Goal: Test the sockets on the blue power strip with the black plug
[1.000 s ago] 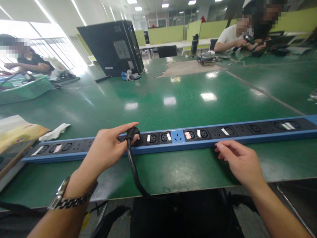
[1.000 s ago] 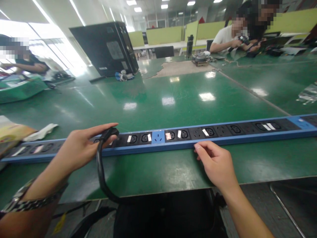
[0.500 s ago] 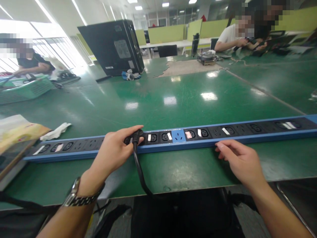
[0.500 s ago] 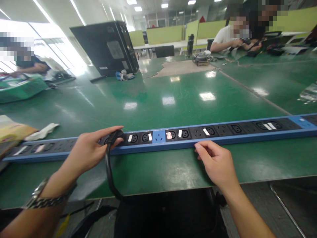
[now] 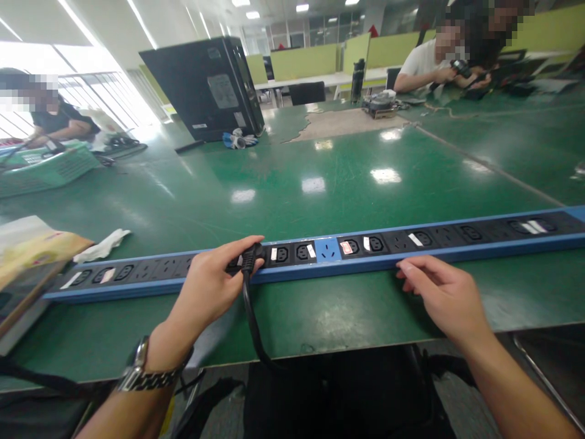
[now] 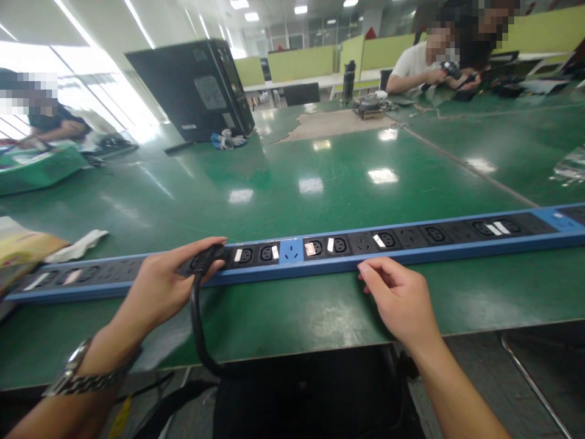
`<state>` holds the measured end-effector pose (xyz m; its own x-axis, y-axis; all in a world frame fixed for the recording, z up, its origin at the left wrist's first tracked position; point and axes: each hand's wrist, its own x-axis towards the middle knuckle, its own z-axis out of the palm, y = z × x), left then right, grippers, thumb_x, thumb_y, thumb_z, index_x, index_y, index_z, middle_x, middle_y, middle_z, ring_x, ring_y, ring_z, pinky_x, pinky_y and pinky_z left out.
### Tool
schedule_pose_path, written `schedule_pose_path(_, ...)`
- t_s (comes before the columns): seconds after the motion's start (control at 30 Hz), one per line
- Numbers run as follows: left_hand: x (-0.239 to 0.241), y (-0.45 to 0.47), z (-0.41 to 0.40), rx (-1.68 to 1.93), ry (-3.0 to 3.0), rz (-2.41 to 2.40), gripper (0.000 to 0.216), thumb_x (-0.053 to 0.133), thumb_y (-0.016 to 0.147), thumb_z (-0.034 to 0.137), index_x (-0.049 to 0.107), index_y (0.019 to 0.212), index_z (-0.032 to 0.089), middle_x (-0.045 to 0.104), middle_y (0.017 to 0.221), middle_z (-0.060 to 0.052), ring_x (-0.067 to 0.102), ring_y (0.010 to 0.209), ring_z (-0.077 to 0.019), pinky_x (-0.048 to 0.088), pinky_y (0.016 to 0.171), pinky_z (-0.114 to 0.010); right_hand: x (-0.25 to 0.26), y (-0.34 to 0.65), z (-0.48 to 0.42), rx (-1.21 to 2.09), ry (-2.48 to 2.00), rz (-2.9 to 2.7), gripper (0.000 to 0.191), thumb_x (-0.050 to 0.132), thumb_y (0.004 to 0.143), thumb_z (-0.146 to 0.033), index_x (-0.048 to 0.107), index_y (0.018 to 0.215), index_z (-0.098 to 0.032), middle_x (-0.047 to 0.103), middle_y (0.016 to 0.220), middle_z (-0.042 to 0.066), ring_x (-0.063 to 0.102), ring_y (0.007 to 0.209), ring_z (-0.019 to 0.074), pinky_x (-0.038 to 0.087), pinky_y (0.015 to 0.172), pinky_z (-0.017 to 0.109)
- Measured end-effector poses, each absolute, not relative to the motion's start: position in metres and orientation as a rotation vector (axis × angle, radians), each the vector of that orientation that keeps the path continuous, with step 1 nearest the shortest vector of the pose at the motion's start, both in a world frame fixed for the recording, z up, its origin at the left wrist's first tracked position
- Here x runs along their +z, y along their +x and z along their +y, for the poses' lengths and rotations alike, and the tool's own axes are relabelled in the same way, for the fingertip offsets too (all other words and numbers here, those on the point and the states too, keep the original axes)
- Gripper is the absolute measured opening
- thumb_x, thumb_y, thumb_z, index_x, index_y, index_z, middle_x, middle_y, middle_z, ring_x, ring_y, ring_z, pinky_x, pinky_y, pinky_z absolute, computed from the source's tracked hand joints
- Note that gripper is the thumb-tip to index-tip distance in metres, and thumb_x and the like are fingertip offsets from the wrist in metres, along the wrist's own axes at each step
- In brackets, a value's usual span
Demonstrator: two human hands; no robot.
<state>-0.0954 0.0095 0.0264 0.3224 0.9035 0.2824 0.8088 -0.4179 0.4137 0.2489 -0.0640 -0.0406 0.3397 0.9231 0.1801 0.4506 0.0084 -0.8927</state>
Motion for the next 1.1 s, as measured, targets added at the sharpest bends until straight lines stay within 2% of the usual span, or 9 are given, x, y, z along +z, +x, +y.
schedule_pose_path(0.27,0.014,-0.100,0.008,0.815,2.515,1.435,0.035,0.060,0.087,0.042,0.068,0.115,0.022,0.072,0.116,-0.006,0.067,0.107,-0.0254,0.051,0.099,-0.040,-0.045,0.250,-0.064,0.638,-1.595,-1.233,0.027,0.062,0.085,-0.043,0.070,0.079,-0.017,0.068,0.069,0.002,0.061,0.060,0.0128,0.048,0.058,0.023)
schedule_pose_path(0.37,0.032,-0.085,0.005,1.365,2.360,1.514,0.034,0.063,0.087,0.035,0.065,0.118,0.025,0.074,0.108,-0.001,0.070,0.094,-0.0197,0.056,0.089,-0.035,-0.045,0.249,-0.062,0.640,-1.589,-1.232,0.027,0.062,0.085,-0.043,0.070,0.080,-0.017,0.068,0.069,0.002,0.060,0.059,0.0126,0.047,0.057,0.023)
schedule_pose_path(0.43,0.044,-0.062,0.003,1.759,2.226,1.487,0.041,0.062,0.087,0.031,0.059,0.127,0.026,0.072,0.111,0.001,0.070,0.094,-0.0170,0.056,0.088,-0.033,-0.046,0.249,-0.061,0.632,-1.586,-1.234,0.028,0.061,0.086,-0.043,0.069,0.080,-0.017,0.067,0.068,0.002,0.059,0.058,0.0124,0.046,0.057,0.023)
schedule_pose_path(0.5,0.045,-0.035,0.002,1.426,2.394,1.281,0.046,0.069,0.081,0.030,0.060,0.125,0.025,0.073,0.109,0.001,0.070,0.095,-0.0182,0.056,0.087,-0.034,-0.047,0.250,-0.060,0.630,-1.585,-1.232,0.029,0.061,0.086,-0.044,0.069,0.080,-0.017,0.067,0.068,0.002,0.059,0.059,0.0127,0.046,0.057,0.024)
schedule_pose_path(0.53,0.041,-0.021,0.003,1.212,2.457,1.207,0.038,0.070,0.080,0.027,0.065,0.117,0.024,0.074,0.106,0.000,0.070,0.094,-0.0194,0.056,0.087,-0.035,-0.047,0.250,-0.060,0.631,-1.590,-1.231,0.029,0.061,0.086,-0.044,0.069,0.080,-0.017,0.067,0.069,0.002,0.059,0.060,0.0129,0.046,0.057,0.024)
schedule_pose_path(0.63,0.021,0.005,0.009,0.975,2.414,1.252,0.031,0.066,0.080,0.017,0.067,0.111,0.022,0.075,0.106,-0.002,0.069,0.095,-0.0214,0.055,0.087,-0.038,-0.049,0.250,-0.061,0.648,-1.605,-1.245,0.030,0.060,0.087,-0.045,0.069,0.081,-0.017,0.066,0.069,0.001,0.059,0.061,0.0135,0.046,0.060,0.025)
schedule_pose_path(0.87,0.005,0.010,0.012,0.928,2.355,1.178,0.033,0.061,0.083,0.012,0.063,0.114,0.024,0.073,0.106,-0.001,0.067,0.094,-0.0182,0.052,0.086,-0.033,-0.048,0.249,-0.061,0.654,-1.588,-1.271,0.029,0.060,0.086,-0.044,0.069,0.081,-0.017,0.066,0.069,0.001,0.059,0.061,0.0139,0.045,0.061,0.026)
schedule_pose_path(1.03,0.005,0.011,0.009,0.911,2.409,1.298,0.023,0.064,0.086,0.026,0.062,0.108,0.022,0.072,0.091,-0.003,0.066,0.085,-0.0207,0.053,0.080,-0.036,-0.045,0.248,-0.062,0.646,-1.595,-1.276,0.029,0.059,0.087,-0.044,0.068,0.080,-0.017,0.065,0.067,0.001,0.059,0.060,0.0143,0.044,0.061,0.026)
schedule_pose_path(1.1,0.003,0.010,0.011,0.892,2.492,1.283,0.023,0.063,0.086,0.023,0.062,0.109,0.022,0.073,0.095,-0.004,0.067,0.089,-0.0214,0.052,0.083,-0.037,-0.047,0.248,-0.061,0.640,-1.597,-1.292,0.030,0.058,0.087,-0.044,0.068,0.080,-0.017,0.066,0.067,0.002,0.059,0.061,0.0146,0.044,0.061,0.027)
